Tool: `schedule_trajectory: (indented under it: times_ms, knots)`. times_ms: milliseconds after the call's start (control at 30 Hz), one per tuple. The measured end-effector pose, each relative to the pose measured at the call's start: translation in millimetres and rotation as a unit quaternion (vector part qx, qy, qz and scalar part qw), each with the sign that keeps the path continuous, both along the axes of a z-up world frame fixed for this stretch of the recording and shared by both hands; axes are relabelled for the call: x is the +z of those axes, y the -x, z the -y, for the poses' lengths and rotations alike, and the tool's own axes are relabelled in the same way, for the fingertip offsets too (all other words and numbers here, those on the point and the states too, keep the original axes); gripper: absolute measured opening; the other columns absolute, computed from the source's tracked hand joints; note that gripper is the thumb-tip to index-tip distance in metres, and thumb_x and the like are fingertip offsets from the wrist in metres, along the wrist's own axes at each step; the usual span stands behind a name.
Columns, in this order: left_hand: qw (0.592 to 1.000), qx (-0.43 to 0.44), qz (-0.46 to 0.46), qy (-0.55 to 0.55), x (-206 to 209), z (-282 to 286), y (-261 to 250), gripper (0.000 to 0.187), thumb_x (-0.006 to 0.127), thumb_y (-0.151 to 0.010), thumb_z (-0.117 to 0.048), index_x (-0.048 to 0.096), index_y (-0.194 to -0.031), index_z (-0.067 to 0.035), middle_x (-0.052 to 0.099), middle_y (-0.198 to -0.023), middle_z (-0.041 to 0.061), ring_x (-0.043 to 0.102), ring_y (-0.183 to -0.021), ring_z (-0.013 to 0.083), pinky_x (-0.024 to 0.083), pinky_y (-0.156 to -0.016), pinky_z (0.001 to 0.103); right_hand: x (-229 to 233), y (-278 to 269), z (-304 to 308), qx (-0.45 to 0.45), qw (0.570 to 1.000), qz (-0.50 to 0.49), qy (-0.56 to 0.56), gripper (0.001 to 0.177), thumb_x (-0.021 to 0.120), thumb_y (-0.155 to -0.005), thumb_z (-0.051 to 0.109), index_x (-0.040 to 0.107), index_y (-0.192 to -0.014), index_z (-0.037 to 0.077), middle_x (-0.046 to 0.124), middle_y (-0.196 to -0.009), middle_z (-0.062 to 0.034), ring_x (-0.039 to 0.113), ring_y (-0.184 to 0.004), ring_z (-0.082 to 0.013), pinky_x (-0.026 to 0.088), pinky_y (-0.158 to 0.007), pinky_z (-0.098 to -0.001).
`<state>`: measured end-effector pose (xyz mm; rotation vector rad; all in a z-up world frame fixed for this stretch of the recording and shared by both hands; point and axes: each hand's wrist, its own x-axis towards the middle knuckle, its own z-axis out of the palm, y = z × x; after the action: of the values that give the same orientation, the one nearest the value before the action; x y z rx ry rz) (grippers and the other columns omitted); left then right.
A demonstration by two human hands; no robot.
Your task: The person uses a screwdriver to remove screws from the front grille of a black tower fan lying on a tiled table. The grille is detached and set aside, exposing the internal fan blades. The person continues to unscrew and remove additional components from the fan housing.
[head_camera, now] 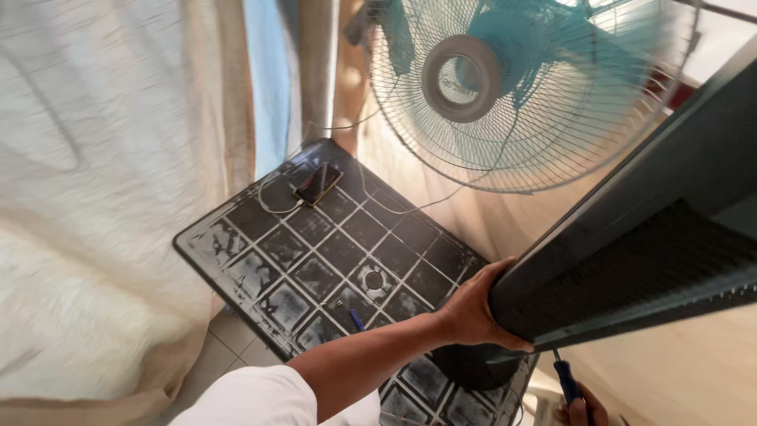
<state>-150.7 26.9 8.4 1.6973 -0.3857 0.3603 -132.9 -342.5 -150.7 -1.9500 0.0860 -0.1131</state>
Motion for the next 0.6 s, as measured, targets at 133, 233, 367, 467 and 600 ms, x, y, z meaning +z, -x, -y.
schedule_trajectory:
  times_ms: [133, 233, 367, 467, 600]
  knots:
    - [0.999, 0.017, 0.005, 0.039, -4.7, -20.4, 25.4, 0.133, 0.096, -0.061, -0.049, 0.030, -0.169, -0.008, 0.051, -0.153, 0.019, 0.051, -0.147, 0.0389, 0.042, -0.122, 0.052, 14.2, -25.6, -15.9, 0.029, 0.995, 0.015, 0.091, 0.046, 0.061, -0.105, 0.032, 0.061, -0.137, 0.000, 0.068, -0.093, -0.0163, 0.071, -0.080, -0.0247, 0.058, -0.079, -0.0394]
    - [0.994, 0.017, -0.005, 0.104, -8.4, -39.9, 43.6, 0.125, 0.095, -0.064, -0.048, 0.033, -0.164, -0.008, 0.054, -0.146, 0.016, 0.054, -0.145, 0.0361, 0.044, -0.123, 0.051, 22.0, -37.3, -26.4, 0.052, 0.987, 0.044, 0.145, 0.044, 0.062, -0.104, 0.033, 0.064, -0.134, 0.000, 0.069, -0.094, -0.0170, 0.071, -0.082, -0.0254, 0.058, -0.082, -0.0394]
    - [0.989, 0.024, 0.002, 0.143, -21.5, -68.4, 59.5, 0.105, 0.097, -0.066, -0.035, 0.044, -0.153, -0.009, 0.060, -0.138, 0.015, 0.059, -0.138, 0.0335, 0.046, -0.122, 0.051, 26.8, -41.5, -32.0, 0.080, 0.970, 0.102, 0.204, 0.041, 0.063, -0.103, 0.033, 0.068, -0.129, 0.001, 0.071, -0.094, -0.0180, 0.072, -0.086, -0.0264, 0.058, -0.085, -0.0395]
    - [0.962, -0.022, -0.039, 0.270, -42.9, -83.2, 72.9, 0.088, 0.096, -0.072, -0.026, 0.053, -0.146, -0.008, 0.066, -0.135, 0.017, 0.064, -0.132, 0.0343, 0.050, -0.119, 0.052, 32.8, -39.2, -39.1, 0.096, 0.953, 0.155, 0.241, 0.040, 0.064, -0.103, 0.034, 0.070, -0.125, 0.002, 0.072, -0.095, -0.0188, 0.073, -0.088, -0.0272, 0.057, -0.088, -0.0395]
    - [0.907, 0.007, -0.154, 0.392, -84.7, -89.9, 87.5, 0.077, 0.094, -0.073, -0.018, 0.056, -0.139, -0.008, 0.068, -0.132, 0.017, 0.064, -0.127, 0.0343, 0.053, -0.111, 0.049, 38.2, -27.7, -63.7, 0.111, 0.930, 0.217, 0.276, 0.038, 0.065, -0.101, 0.034, 0.074, -0.120, 0.002, 0.073, -0.096, -0.0198, 0.074, -0.092, -0.0282, 0.057, -0.092, -0.0396]
